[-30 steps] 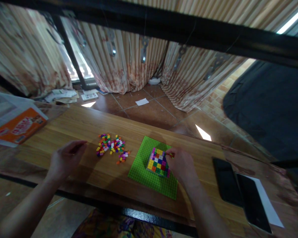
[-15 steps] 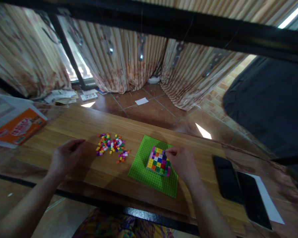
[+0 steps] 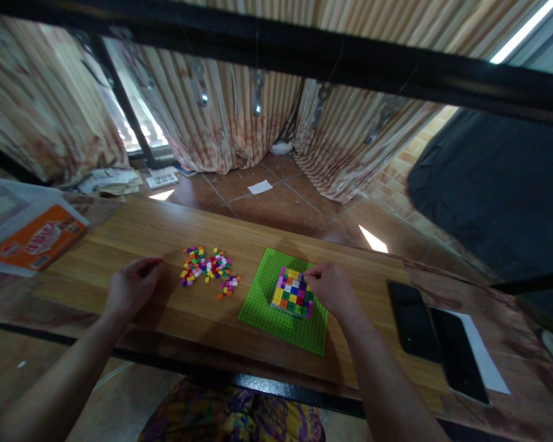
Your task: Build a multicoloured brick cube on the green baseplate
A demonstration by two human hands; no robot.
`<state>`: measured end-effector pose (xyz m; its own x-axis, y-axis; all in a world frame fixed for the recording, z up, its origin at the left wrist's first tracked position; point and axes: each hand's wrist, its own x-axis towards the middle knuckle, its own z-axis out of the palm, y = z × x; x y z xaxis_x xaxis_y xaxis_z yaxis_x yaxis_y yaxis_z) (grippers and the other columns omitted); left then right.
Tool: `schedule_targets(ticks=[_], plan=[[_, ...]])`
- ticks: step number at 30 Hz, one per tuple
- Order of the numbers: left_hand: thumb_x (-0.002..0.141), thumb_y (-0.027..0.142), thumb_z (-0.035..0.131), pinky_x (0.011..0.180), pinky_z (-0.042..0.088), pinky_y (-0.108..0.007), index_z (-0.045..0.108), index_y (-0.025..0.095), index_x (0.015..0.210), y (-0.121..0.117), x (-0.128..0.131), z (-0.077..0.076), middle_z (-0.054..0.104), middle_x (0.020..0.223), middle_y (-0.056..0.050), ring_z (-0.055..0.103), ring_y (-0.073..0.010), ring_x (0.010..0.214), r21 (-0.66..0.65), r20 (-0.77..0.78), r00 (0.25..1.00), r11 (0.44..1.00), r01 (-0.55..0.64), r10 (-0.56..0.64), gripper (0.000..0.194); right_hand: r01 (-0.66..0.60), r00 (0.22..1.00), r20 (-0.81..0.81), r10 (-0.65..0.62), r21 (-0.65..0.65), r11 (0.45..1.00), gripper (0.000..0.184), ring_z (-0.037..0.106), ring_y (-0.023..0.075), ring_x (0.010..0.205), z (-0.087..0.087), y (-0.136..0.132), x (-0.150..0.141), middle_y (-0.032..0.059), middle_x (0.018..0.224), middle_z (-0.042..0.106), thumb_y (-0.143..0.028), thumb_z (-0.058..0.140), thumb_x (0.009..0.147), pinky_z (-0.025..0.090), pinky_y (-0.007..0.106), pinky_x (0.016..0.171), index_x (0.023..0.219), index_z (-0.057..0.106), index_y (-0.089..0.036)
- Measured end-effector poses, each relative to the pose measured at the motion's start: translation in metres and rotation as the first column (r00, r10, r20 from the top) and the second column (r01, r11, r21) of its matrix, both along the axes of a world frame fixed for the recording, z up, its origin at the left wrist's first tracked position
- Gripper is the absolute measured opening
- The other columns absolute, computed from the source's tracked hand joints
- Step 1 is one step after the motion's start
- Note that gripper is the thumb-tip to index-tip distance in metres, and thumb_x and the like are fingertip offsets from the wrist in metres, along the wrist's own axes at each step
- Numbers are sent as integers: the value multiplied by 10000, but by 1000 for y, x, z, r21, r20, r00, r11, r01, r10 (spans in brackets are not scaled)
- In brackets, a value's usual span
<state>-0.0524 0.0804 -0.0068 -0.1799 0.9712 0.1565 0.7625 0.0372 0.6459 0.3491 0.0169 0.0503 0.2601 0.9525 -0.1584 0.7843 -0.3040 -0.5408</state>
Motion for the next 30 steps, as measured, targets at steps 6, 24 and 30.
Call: schedule_targets(ticks=[6, 24, 30], plan=[[820, 386, 512, 778, 518, -291, 729, 191, 973, 15, -1, -4, 750, 908, -55, 677, -213, 809, -16, -44, 998, 999, -37, 36, 329, 109, 940, -334, -71, 97, 989, 342, 686, 205, 752, -3, -12, 18, 48, 836, 763, -424, 621, 762, 514, 306, 673, 912, 778, -158], [938, 284, 418, 683, 440, -302, 700, 205, 999, 33, 18, -15, 682, 1038, -81, 649, -227, 922, 2, -383, 919, 995, -99, 92, 299, -143, 965, -135, 225, 450, 882, 223, 662, 180, 827, -45, -63, -156, 65, 896, 718, -191, 494, 916, 509, 301, 772, 914, 717, -199], [938, 271, 425, 687, 434, -287, 687, 203, 1006, 34, 17, -16, 672, 1037, -79, 643, -209, 915, -10, -360, 930, 996, -87, 77, 279, -226, 971, 40, 234, 465, 856, 201, 617, 199, 904, -67, -30, -165, 72, 952, 701, -155, 512, 907, 476, 318, 841, 923, 708, -192]])
